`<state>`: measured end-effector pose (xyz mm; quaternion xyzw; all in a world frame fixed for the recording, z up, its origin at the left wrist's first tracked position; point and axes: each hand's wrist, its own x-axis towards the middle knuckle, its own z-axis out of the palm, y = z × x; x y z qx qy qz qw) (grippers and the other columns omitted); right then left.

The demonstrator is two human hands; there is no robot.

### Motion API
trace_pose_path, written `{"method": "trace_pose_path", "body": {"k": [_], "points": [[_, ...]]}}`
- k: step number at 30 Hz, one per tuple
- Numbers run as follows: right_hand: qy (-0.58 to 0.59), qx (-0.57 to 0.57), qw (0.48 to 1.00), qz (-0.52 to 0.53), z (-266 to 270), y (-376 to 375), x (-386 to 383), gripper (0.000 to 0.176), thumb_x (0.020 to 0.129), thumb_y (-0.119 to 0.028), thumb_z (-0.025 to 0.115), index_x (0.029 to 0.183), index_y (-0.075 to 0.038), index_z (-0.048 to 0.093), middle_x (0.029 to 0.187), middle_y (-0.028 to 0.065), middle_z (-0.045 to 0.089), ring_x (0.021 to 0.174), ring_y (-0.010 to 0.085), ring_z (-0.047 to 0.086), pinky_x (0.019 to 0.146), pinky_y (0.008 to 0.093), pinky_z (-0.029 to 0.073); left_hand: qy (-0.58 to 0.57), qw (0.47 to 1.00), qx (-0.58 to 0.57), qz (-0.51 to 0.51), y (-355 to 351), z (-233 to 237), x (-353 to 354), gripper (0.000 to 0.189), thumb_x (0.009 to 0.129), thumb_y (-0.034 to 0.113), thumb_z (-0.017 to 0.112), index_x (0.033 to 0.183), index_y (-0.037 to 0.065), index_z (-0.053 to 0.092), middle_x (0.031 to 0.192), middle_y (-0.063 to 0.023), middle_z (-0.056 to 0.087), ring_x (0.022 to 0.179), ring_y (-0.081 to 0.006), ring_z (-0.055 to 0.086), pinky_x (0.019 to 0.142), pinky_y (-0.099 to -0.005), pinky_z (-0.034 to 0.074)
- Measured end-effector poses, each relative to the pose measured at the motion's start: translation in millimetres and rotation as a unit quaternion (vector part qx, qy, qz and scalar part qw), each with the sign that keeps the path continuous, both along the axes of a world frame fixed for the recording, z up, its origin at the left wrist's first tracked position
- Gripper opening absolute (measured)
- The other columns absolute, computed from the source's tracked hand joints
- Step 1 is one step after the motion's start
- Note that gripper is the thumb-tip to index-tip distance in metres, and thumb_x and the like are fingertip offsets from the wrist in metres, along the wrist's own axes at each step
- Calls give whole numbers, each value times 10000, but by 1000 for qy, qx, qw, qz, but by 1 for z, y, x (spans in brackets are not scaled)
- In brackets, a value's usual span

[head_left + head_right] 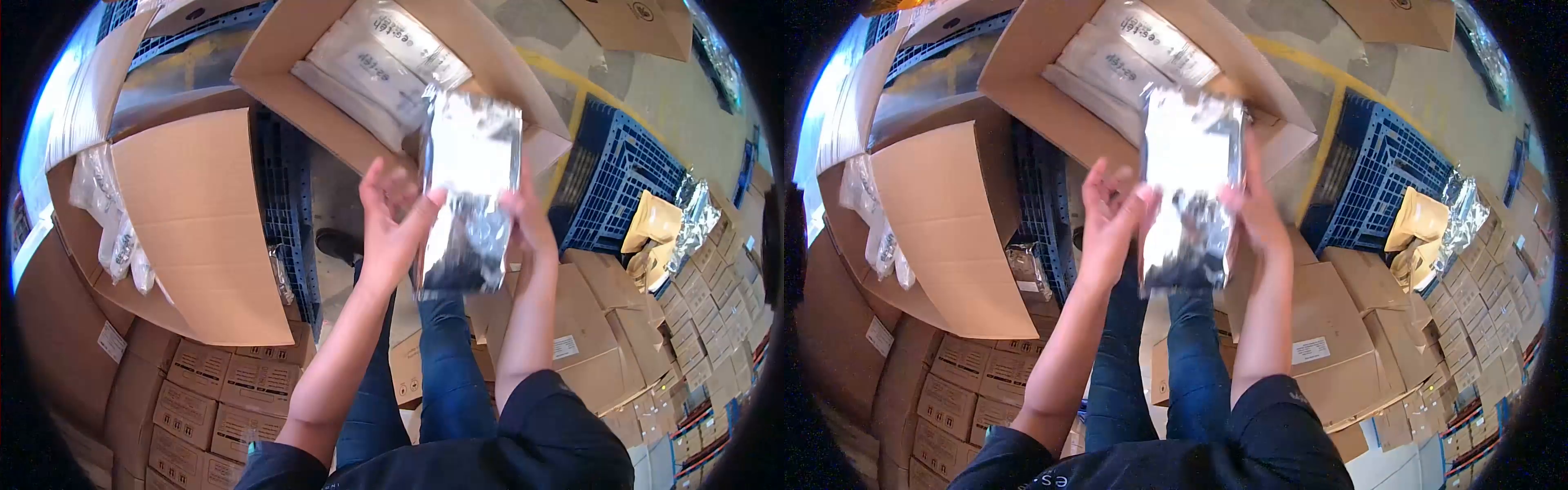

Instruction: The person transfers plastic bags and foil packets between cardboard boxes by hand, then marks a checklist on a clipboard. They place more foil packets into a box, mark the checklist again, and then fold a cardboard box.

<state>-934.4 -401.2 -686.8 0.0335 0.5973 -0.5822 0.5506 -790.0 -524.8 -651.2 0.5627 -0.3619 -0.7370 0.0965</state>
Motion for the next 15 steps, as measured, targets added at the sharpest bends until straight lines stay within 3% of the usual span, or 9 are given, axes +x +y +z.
{"method": "trace_pose_path", "body": {"k": [1, 3, 5, 6, 7, 8, 10, 14, 15], "points": [[40, -10, 997, -69, -5, -23, -5, 903, 721, -209, 691, 1386, -7, 116, 1337, 140, 348, 1168, 201, 394, 955, 288, 337, 4, 999, -45, 13, -4, 1, 2, 724, 775, 171, 664, 1310, 30, 196, 1224, -161, 380, 1131, -214, 388, 894, -320, 390], [161, 35, 985, -56, -67, -37, -20, 830, 785, -163, 627, 1389, -7, 80, 1329, 154, 351, 1149, 194, 413, 909, 268, 379, 40, 986, -163, 22, -4, -4, 14, 428, 853, 93, 545, 1232, 13, 364, 1195, -117, 434, 1103, -186, 423, 892, -283, 386], [176, 189, 965, -43, -120, -53, -18, 901, 752, -284, 663, 1397, -50, 79, 1306, 194, 370, 1052, 222, 515, 840, 289, 446, 64, 988, -143, -7, 8, -8, 47, 360, 862, 69, 517, 1198, 9, 400, 1162, -110, 468, 1070, -174, 453, 897, -281, 383], [276, 362, 888, 59, -140, -64, -13, 952, 707, -386, 668, 1403, -137, 68, 1269, 228, 385, 1038, 287, 527, 845, 329, 449, 94, 987, -127, -40, 16, -12, 64, 299, 871, 44, 489, 1163, 5, 437, 1129, -102, 502, 1038, -162, 483, 901, -278, 381], [325, 526, 769, 161, -159, -74, -8, 1004, 661, -488, 673, 1408, -224, 57, 1233, 263, 400, 1024, 352, 538, 850, 369, 452, 77, 993, -82, -27, 26, -15, 80, 265, 874, 27, 474, 1137, 4, 456, 1087, -92, 529, 1005, -153, 504, 894, -274, 384], [268, 542, 777, 176, -172, -82, 3, 967, 686, -471, 652, 1407, -250, 47, 1318, 297, 248, 1054, 388, 507, 896, 366, 428, 59, 997, -36, -15, 38, -17, 99, 236, 876, 10, 459, 1111, 3, 475, 1046, -82, 556, 972, -144, 526, 886, -269, 388], [370, 483, 762, 222, -203, -96, 26, 945, 716, -462, 625, 1404, -273, 5, 1318, 321, 196, 1070, 398, 489, 910, 367, 417, -18, 998, -21, -51, 59, -22, 140, 242, 878, -12, 437, 1114, 14, 483, 1029, -83, 567, 967, -142, 529, 869, -262, 398], [344, 495, 749, 276, -234, -101, 27, 956, 753, -451, 596, 1395, -255, -84, 1308, 360, 156, 1101, 430, 448, 944, 373, 387, -67, 996, 41, -53, 84, -23, 211, 251, 879, -20, 428, 1117, 21, 492, 1030, -82, 570, 949, -140, 537, 856, -256, 404], [314, 489, 791, 194, -238, -96, 24, 978, 758, -427, 597, 1384, -232, -129, 1273, 352, 184, 1054, 428, 466, 927, 389, 394, -110, 990, 39, -76, 87, -23, 225, 252, 877, -14, 433, 1119, 22, 495, 1027, -84, 570, 941, -140, 538, 855, -257, 406]]}}
